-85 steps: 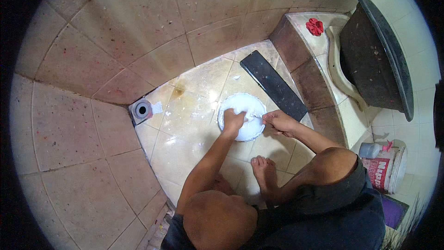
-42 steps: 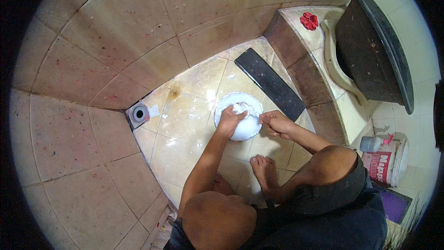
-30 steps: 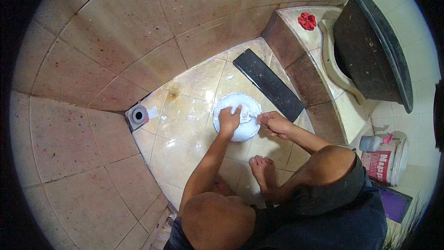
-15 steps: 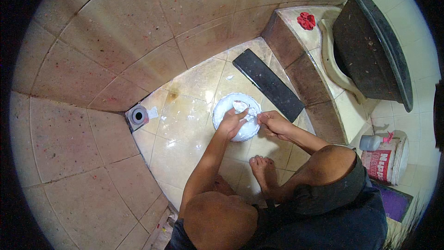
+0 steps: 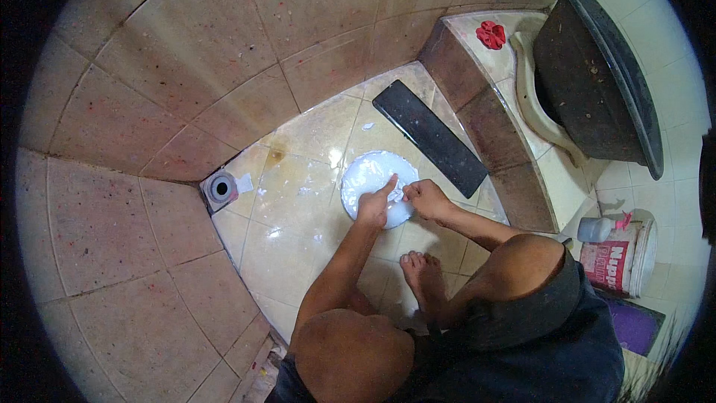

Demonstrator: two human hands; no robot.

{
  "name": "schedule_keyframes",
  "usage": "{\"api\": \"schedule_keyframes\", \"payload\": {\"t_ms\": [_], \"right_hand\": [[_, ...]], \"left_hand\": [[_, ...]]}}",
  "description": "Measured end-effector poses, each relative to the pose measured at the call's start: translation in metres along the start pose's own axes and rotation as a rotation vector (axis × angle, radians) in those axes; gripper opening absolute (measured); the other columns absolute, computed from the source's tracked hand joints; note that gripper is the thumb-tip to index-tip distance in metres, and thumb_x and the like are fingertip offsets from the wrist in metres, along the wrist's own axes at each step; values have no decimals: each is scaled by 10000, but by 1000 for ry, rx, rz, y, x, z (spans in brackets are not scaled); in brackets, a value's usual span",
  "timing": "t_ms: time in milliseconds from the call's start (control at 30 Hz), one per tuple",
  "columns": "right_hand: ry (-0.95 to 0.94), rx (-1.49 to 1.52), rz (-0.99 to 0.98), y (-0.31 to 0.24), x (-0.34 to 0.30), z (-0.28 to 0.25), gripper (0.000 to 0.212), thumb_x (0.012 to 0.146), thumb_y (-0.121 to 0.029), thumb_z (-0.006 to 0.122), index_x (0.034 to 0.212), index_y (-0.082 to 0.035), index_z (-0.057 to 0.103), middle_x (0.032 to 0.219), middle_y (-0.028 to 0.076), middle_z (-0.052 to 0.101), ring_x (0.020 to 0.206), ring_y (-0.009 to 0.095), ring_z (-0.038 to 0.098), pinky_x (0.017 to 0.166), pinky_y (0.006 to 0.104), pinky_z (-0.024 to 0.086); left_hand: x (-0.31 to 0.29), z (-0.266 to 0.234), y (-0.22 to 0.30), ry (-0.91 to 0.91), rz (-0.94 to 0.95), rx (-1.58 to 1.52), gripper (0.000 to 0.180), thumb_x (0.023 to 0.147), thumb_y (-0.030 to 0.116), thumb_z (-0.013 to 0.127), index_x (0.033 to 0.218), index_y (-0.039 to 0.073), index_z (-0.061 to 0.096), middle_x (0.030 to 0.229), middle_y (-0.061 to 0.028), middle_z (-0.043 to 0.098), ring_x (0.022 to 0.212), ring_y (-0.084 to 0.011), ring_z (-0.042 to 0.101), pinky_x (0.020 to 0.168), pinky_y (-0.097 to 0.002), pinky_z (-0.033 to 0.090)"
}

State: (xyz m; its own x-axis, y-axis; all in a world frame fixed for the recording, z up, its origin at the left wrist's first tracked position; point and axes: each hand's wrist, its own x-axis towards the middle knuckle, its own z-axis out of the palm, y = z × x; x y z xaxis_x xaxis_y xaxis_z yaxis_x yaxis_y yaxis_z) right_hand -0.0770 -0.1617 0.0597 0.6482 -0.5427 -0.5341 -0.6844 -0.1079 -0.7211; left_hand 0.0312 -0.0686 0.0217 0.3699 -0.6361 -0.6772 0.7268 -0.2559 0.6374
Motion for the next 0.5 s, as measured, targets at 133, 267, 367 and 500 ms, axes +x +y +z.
{"api": "schedule_keyframes", "payload": {"t_ms": [133, 267, 367, 500], "right_hand": [[131, -364, -139, 0, -3, 3, 272, 868, -219, 471, 780, 11, 585, 697, 196, 606, 600, 321, 597, 596, 424, 446], [102, -523, -203, -14, -9, 1, 246, 859, -191, 466, 816, 33, 562, 676, 234, 591, 666, 368, 608, 615, 458, 462], [-24, -557, -173, -28, -15, 1, 209, 806, -120, 492, 917, 56, 515, 678, 250, 587, 676, 369, 614, 625, 450, 490], [-26, -773, -228, -23, -18, 1, 208, 769, -73, 489, 928, 59, 498, 738, 254, 592, 715, 380, 610, 642, 457, 492]], "left_hand": [[2, 12, 9, 168, -273, -99, 566, 684, 193, 753, 1085, -106, 490, 1022, -150, 565, 866, -242, 566, 730, -342, 456], [26, -2, -20, 38, -165, -143, 490, 736, 280, 691, 1074, -38, 536, 951, -97, 600, 763, -202, 589, 595, -335, 461], [28, -8, -23, 117, -205, -151, 448, 734, 196, 667, 1067, -66, 523, 958, -126, 590, 777, -231, 587, 624, -353, 468], [11, 4, -5, 167, -231, -75, 435, 716, 92, 649, 1052, -134, 490, 983, -175, 565, 813, -266, 578, 662, -365, 473]]}}
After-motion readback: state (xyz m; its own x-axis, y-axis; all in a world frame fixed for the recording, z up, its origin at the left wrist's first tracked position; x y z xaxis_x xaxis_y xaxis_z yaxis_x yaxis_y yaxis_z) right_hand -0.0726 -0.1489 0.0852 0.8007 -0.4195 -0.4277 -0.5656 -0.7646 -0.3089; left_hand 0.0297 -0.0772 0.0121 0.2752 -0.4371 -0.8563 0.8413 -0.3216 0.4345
